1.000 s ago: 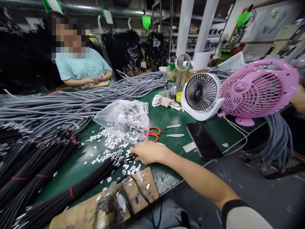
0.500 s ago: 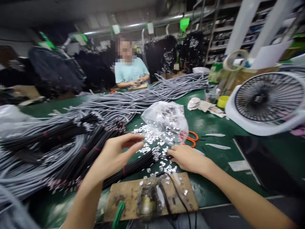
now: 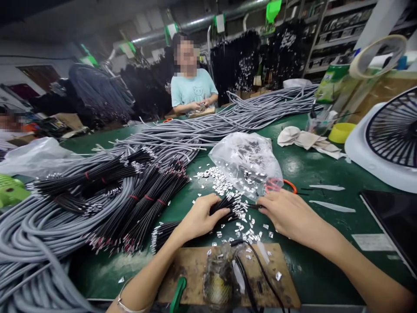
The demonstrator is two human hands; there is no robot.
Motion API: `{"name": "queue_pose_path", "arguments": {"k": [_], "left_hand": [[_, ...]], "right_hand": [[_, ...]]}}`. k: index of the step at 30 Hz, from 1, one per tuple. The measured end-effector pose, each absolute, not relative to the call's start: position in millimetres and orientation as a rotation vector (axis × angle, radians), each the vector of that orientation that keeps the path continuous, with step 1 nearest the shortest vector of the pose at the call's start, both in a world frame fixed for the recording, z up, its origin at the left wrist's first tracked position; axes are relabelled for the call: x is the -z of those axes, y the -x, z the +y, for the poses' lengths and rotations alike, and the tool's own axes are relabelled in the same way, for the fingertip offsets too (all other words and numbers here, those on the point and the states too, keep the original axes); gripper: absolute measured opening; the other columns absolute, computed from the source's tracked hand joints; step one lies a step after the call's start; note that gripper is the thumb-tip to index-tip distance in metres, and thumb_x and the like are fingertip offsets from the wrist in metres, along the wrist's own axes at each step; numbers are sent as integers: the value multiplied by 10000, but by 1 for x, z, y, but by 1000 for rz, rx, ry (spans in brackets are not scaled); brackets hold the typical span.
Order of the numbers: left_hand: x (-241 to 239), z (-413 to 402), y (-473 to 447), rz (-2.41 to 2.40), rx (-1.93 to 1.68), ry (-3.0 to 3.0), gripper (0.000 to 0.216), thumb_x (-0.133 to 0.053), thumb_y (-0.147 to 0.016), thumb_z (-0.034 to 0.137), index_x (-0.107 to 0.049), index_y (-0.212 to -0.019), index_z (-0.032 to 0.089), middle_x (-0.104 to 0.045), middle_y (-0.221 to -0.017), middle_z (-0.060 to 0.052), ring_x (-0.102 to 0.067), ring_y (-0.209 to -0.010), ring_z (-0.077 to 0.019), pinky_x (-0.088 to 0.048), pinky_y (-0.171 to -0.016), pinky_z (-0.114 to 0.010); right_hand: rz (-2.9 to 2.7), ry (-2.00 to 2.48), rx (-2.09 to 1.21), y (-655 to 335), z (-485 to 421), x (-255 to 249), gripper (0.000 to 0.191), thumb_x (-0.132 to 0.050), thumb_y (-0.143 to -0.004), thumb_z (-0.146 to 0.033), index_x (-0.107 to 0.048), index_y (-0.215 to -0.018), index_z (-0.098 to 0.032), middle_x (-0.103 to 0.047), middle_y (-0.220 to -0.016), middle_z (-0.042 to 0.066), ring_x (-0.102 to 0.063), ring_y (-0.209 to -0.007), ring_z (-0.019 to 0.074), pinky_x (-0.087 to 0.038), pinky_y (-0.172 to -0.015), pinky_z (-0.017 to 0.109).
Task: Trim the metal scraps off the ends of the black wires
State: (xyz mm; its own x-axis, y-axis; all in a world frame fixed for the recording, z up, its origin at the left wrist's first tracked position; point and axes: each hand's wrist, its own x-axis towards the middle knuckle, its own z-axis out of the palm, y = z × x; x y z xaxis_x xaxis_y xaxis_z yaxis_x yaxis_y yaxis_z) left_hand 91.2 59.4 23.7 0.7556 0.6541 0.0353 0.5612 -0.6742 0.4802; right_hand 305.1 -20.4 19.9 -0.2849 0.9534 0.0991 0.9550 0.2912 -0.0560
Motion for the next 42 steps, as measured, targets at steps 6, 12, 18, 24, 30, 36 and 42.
{"name": "queue_pose_path", "arguments": {"k": [6,12,18,24,30,36,42], "left_hand": [[-11,53,-97,992,-464,-2368,229,-385,-868,312,-419,-691,170,-512,-625,5,-455,-580,-133,-305,-572,-254],[-15,50,-99,1054,-431,-2320,218,-480,-796,325,-453,-655,162,-447,-520,35,-378,-490,-106,-256,-493,-237],[-25,52,-113,1130,-508,-2138,323,-539,-736,322,-393,-500,156,-388,-435,42,-352,-424,-81,-209,-416,-216],[-8,49,-115,980,-724,-1538,299,-512,-780,380,-508,-618,128,-476,-428,26,-410,-371,-73,-322,-402,-190],[-8,41,-113,991,-652,-1567,239,-593,-729,336,-575,-680,102,-545,-483,-4,-484,-426,-93,-372,-428,-196],[-8,30,-110,1045,-675,-1623,229,-652,-671,333,-597,-707,114,-579,-560,-16,-564,-513,-149,-434,-474,-237],[-7,29,-109,1054,-677,-1707,212,-661,-660,328,-625,-703,123,-597,-560,-14,-552,-517,-153,-419,-468,-238]], "right_hand": [[-1994,1880,135,-313,-17,-13,197,-383,-857,-164,-573,-906,-183,-628,-880,63,-583,-782,202,-395,-654,302],[-1782,1804,-173,-298,-17,-8,217,-367,-888,-307,-512,-997,-188,-610,-843,38,-565,-730,172,-392,-639,266],[-1770,1752,-409,-276,-17,-6,203,-475,-816,-339,-580,-748,-180,-579,-618,1,-477,-530,137,-319,-500,235],[-1825,1621,-469,-279,-13,-11,276,-460,-803,-232,-541,-548,-163,-503,-504,-11,-410,-471,112,-295,-464,223],[-1586,1614,-368,-287,-13,-4,242,-513,-804,-331,-653,-729,-148,-493,-578,11,-422,-525,120,-328,-497,241],[-1585,1472,-610,-272,-17,-3,175,-571,-771,-283,-687,-759,-153,-491,-602,2,-426,-520,98,-310,-472,226],[-1562,1341,-596,-265,-18,-8,136,-572,-750,-184,-693,-761,-123,-454,-532,-17,-401,-480,80,-294,-450,214]]}}
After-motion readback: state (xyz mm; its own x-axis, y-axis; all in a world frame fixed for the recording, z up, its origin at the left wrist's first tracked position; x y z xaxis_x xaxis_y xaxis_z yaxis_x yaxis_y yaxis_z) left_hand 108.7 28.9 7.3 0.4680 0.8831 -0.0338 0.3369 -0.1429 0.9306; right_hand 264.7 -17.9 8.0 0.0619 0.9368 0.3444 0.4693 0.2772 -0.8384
